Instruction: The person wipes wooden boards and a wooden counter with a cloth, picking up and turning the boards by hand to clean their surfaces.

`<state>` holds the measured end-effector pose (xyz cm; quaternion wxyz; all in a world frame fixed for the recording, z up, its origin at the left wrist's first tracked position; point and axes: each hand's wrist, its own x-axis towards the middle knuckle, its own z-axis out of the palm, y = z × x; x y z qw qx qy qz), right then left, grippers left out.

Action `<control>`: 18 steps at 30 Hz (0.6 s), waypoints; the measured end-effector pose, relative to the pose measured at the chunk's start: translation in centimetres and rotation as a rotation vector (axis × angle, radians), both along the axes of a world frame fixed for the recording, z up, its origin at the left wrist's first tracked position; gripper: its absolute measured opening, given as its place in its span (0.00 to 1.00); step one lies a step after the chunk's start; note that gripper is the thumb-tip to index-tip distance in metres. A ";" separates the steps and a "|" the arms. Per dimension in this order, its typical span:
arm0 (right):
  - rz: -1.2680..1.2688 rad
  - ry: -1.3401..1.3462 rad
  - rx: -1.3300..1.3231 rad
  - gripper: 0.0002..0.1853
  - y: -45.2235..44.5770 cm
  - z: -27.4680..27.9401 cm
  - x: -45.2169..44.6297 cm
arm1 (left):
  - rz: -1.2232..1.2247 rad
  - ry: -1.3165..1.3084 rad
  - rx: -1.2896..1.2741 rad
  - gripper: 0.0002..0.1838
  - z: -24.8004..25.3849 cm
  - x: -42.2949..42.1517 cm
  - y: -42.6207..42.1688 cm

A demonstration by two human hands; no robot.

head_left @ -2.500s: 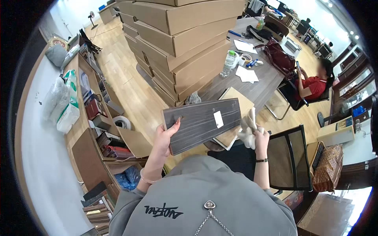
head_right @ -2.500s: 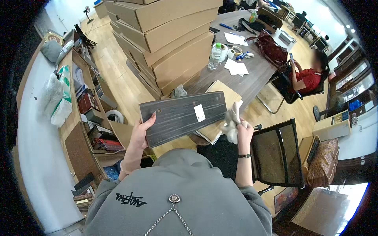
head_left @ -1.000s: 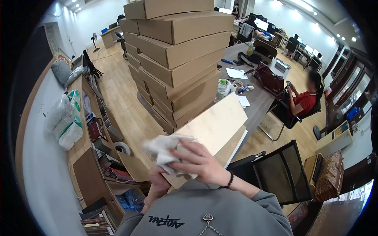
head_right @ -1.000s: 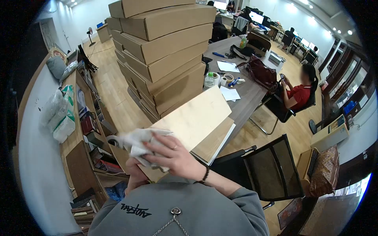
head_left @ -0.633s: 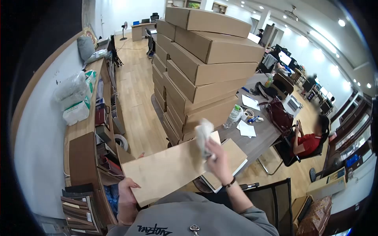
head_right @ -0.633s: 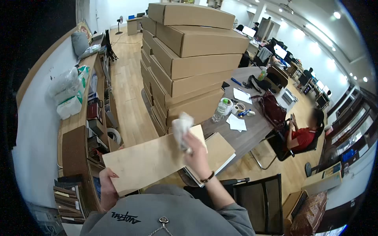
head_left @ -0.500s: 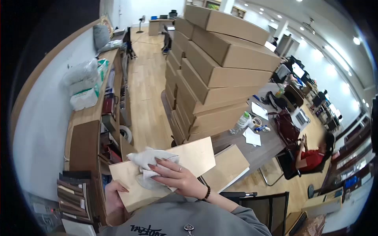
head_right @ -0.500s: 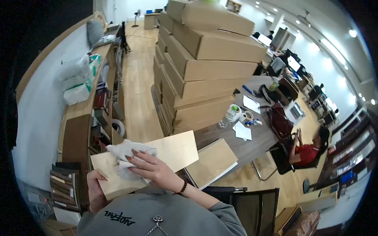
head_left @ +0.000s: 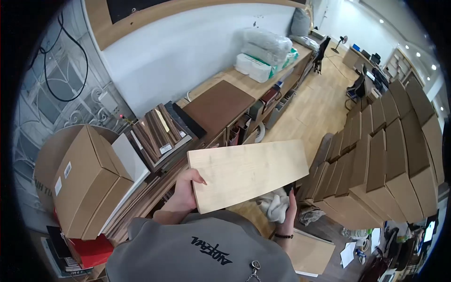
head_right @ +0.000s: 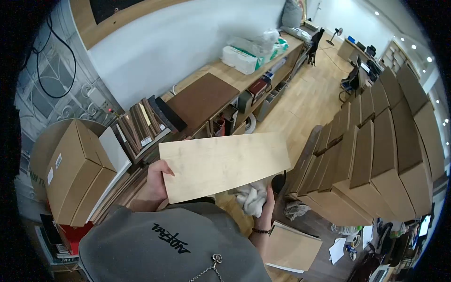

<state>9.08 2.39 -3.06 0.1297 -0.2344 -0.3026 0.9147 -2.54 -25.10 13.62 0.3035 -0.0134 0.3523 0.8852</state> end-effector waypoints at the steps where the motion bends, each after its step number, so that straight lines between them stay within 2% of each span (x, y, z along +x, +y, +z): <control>1: 0.093 0.066 -0.076 0.23 0.0 -0.2 -0.8 | 0.019 -0.041 0.030 0.48 -0.3 -0.4 0.3; 3: 0.200 0.117 -0.153 0.25 -0.3 0.9 -2.5 | 0.007 -0.088 0.050 0.46 -1.0 -1.9 0.6; 6: 0.017 0.078 0.135 0.25 -0.2 4.2 -6.3 | -0.049 -0.171 0.101 0.43 -2.8 -4.4 1.2; 7: 0.029 0.073 0.141 0.25 0.1 4.3 -7.4 | -0.079 -0.156 0.154 0.41 -3.8 -5.5 1.6; 10: -0.112 -0.013 0.445 0.25 2.9 4.0 -11.2 | -0.123 -0.130 0.265 0.36 -6.0 -8.8 3.4; 13: -0.066 -0.004 0.535 0.25 7.2 3.3 -14.0 | -0.068 -0.204 0.098 0.31 -7.3 -10.8 4.1; 14: -0.051 -0.023 0.530 0.25 6.9 3.9 -14.9 | -0.140 -0.164 -0.042 0.31 -7.5 -11.0 4.1; 16: -0.185 -0.054 0.631 0.24 6.7 6.5 -17.4 | -0.291 -0.081 -0.307 0.31 -7.9 -11.2 4.1; 17: -0.168 -0.068 0.633 0.24 7.1 6.5 -18.9 | -0.282 -0.101 -0.303 0.31 -8.3 -11.5 3.8; 18: -0.158 -0.073 0.659 0.23 7.4 6.3 -20.2 | -0.354 0.069 -0.399 0.31 -8.7 -11.7 3.1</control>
